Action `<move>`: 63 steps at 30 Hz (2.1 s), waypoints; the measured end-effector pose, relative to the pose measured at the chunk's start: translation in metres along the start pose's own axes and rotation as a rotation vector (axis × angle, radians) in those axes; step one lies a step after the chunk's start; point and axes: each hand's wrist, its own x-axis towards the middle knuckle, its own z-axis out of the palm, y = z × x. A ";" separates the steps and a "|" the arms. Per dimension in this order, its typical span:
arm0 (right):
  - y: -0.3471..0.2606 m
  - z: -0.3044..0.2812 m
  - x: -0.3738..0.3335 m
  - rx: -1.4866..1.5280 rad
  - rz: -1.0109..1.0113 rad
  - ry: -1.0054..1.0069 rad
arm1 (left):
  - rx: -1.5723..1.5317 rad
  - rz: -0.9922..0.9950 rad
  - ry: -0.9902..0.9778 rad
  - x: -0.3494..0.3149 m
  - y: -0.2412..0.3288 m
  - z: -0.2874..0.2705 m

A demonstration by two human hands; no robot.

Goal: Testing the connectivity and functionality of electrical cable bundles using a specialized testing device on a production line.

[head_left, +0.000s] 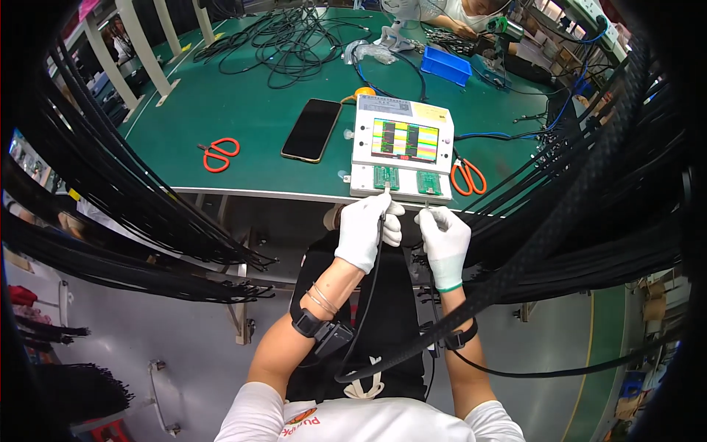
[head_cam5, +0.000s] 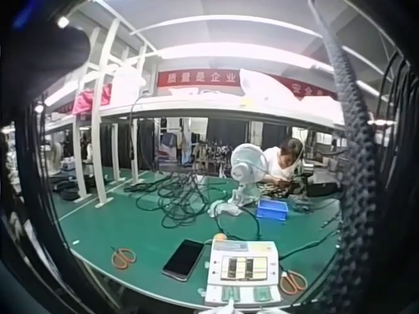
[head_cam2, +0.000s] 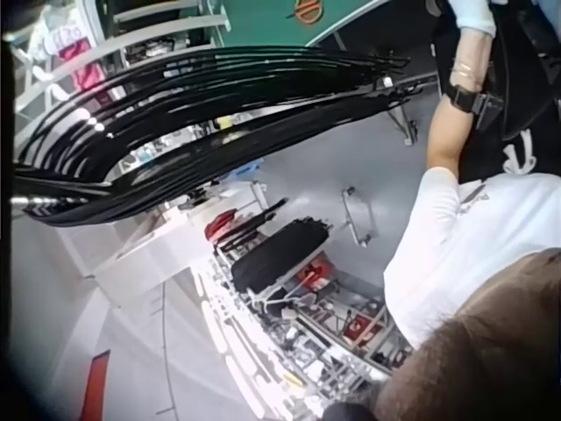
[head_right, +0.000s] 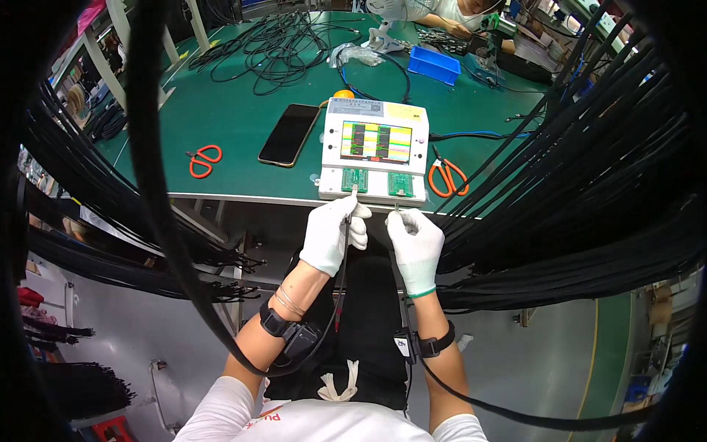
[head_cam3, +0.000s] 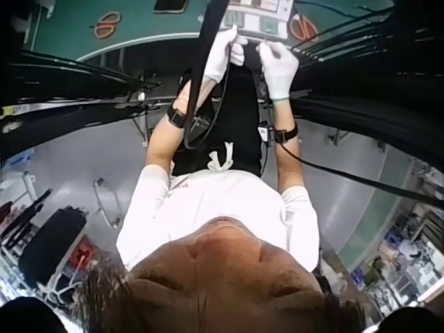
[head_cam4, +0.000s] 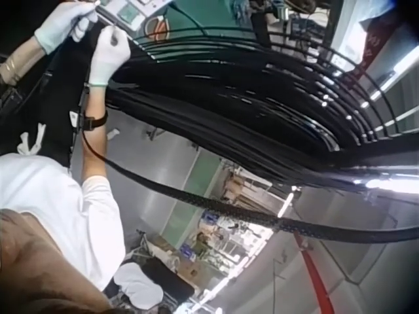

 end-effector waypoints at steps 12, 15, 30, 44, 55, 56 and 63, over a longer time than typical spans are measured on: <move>0.000 0.000 0.013 -0.161 -0.192 0.116 | -0.123 -0.007 -0.048 0.011 -0.004 0.005; -0.004 -0.001 0.014 -0.252 -0.225 0.131 | -0.120 -0.031 -0.094 0.012 -0.006 -0.002; -0.031 -0.003 0.019 -0.620 -0.193 0.065 | 1.117 0.342 -0.692 -0.068 -0.148 -0.011; -0.336 -0.143 -0.021 -1.292 -1.353 0.848 | -0.211 0.490 0.093 -0.040 0.053 -0.029; -0.365 -0.167 0.009 -1.345 -1.162 0.620 | 0.512 0.575 -0.320 -0.034 0.026 0.073; -0.361 -0.166 0.009 -1.325 -1.174 0.614 | 0.540 0.614 -0.340 -0.033 0.024 0.077; -0.316 -0.131 0.004 -0.950 -1.320 0.533 | 0.629 0.740 -0.399 -0.038 0.004 0.080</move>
